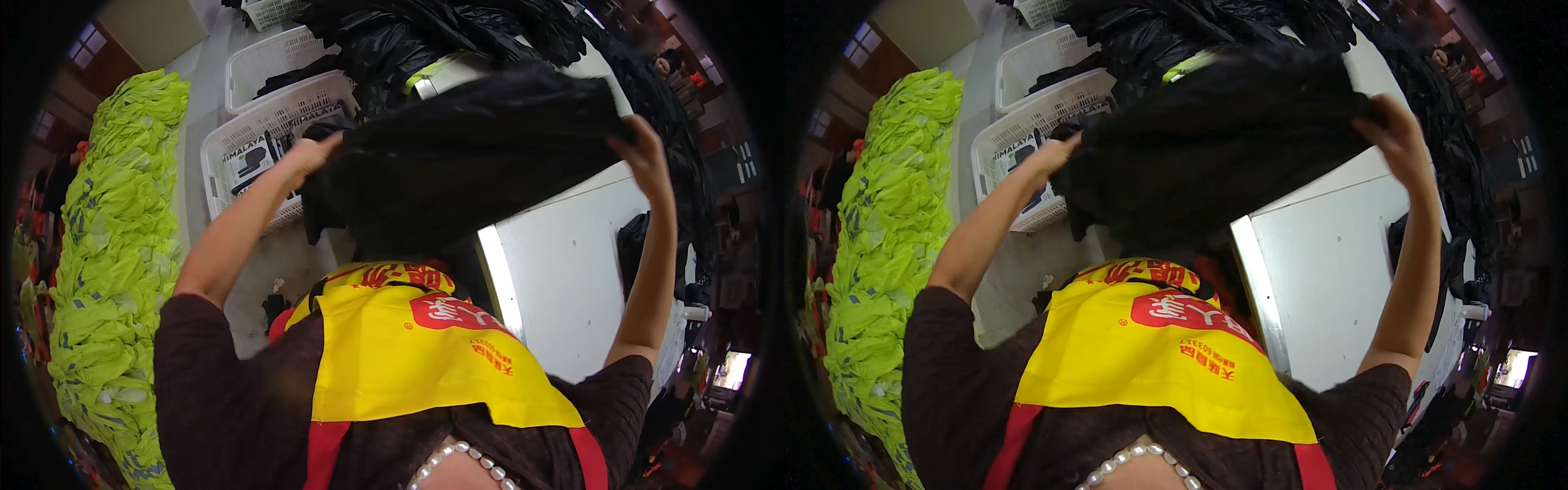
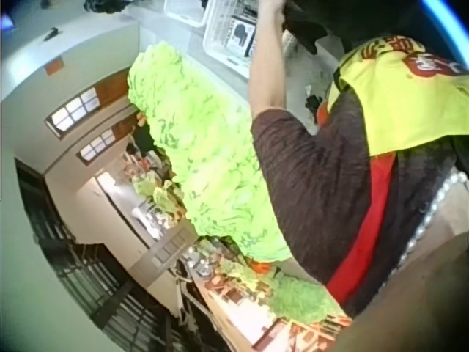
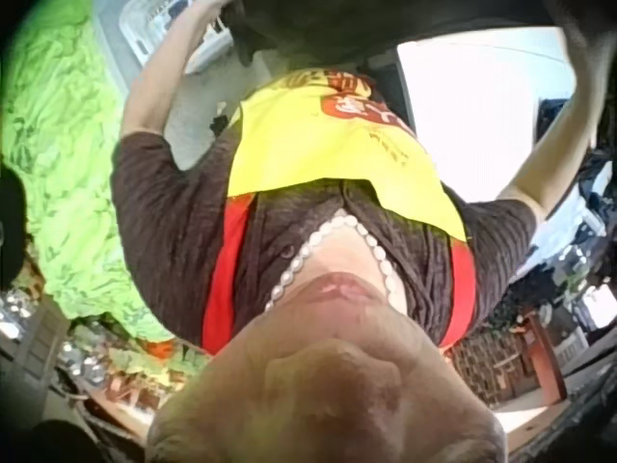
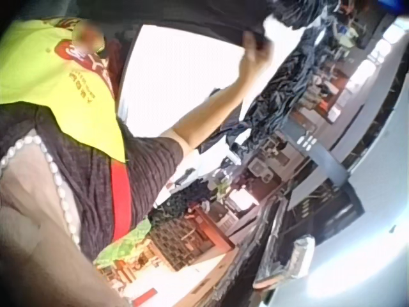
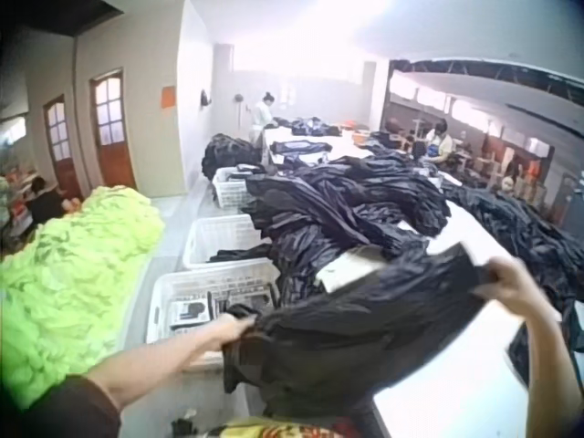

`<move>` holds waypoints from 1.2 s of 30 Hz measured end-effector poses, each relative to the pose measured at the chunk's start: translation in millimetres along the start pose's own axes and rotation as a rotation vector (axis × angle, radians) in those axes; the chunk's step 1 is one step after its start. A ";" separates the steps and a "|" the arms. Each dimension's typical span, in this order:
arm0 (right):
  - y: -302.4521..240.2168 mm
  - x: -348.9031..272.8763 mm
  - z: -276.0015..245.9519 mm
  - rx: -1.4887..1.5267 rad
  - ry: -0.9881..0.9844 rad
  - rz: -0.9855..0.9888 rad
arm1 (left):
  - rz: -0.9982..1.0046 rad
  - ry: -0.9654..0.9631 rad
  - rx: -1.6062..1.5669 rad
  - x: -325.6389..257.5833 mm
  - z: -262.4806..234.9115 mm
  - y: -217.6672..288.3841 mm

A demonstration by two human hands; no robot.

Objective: The person folds black trousers on a white table, smoothing and aligning them before stacking. The person uses scissors to snip threads from the trousers and places the folded items into a white basket.

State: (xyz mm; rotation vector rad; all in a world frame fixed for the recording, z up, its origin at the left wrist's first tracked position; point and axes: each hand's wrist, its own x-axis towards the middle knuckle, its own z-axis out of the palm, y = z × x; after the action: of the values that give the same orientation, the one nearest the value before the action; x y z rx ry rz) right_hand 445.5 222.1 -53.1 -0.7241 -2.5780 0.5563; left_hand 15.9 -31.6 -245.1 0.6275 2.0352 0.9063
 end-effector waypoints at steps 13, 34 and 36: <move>-48.0 20.5 -122.6 -0.652 0.275 -0.015 | 0.153 -0.249 -0.822 -18.4 -5.1 44.4; -134.2 -27.2 -148.1 -0.463 0.036 0.094 | 0.624 -0.359 -0.379 -126.5 -66.4 63.0; -157.2 -43.0 -159.6 -0.473 0.049 0.100 | 0.553 -0.340 -0.262 -149.2 -55.7 68.4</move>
State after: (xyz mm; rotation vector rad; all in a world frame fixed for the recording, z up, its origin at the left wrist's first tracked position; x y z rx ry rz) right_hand 492.5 116.4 143.5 -1.0049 -2.6612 -0.0548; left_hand 60.3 -112.9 -98.5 1.1380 1.4267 1.2579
